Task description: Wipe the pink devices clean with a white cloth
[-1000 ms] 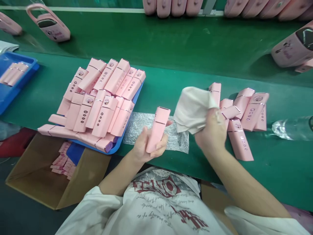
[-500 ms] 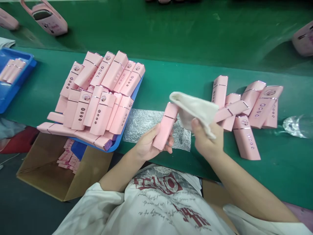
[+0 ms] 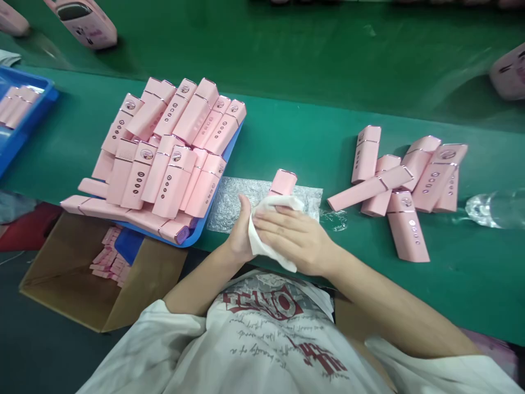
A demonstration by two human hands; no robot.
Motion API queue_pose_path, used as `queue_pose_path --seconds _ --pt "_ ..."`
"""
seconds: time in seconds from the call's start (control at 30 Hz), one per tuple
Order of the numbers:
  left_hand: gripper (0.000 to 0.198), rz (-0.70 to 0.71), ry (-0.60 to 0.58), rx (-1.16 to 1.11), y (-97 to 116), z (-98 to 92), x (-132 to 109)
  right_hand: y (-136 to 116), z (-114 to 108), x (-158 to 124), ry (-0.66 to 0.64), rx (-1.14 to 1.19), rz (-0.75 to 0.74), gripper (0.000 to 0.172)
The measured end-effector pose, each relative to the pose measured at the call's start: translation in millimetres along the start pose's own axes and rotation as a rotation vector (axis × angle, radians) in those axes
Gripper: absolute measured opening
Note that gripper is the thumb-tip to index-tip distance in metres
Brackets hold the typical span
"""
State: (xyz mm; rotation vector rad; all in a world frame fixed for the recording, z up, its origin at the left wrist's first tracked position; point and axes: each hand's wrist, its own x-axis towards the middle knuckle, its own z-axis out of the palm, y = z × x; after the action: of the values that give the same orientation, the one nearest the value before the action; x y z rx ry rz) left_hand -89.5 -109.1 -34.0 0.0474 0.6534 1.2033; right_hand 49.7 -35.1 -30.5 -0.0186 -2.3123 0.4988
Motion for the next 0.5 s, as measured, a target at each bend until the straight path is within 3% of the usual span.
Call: queue_pose_path --seconds 0.07,0.17,0.23,0.3,0.4,0.5 --pt "0.076 0.049 -0.076 0.036 2 1.4 0 5 -1 -3 0.109 0.048 0.162 0.03" --pt "0.07 0.017 -0.157 0.139 3 1.9 2 18 -4 -11 0.506 0.157 0.664 0.03" --pt "0.066 0.025 -0.166 0.223 2 1.0 3 25 -5 -15 0.675 0.258 0.874 0.034" --pt "0.062 0.037 -0.16 0.279 1 0.1 3 25 -7 -17 0.706 0.315 0.913 0.036" --pt "0.054 0.032 -0.141 0.274 1 1.0 3 17 -10 -14 0.66 0.262 0.842 0.029" --pt "0.041 0.036 -0.088 0.216 1 3.8 4 9 -11 -9 0.472 0.136 0.622 0.029"
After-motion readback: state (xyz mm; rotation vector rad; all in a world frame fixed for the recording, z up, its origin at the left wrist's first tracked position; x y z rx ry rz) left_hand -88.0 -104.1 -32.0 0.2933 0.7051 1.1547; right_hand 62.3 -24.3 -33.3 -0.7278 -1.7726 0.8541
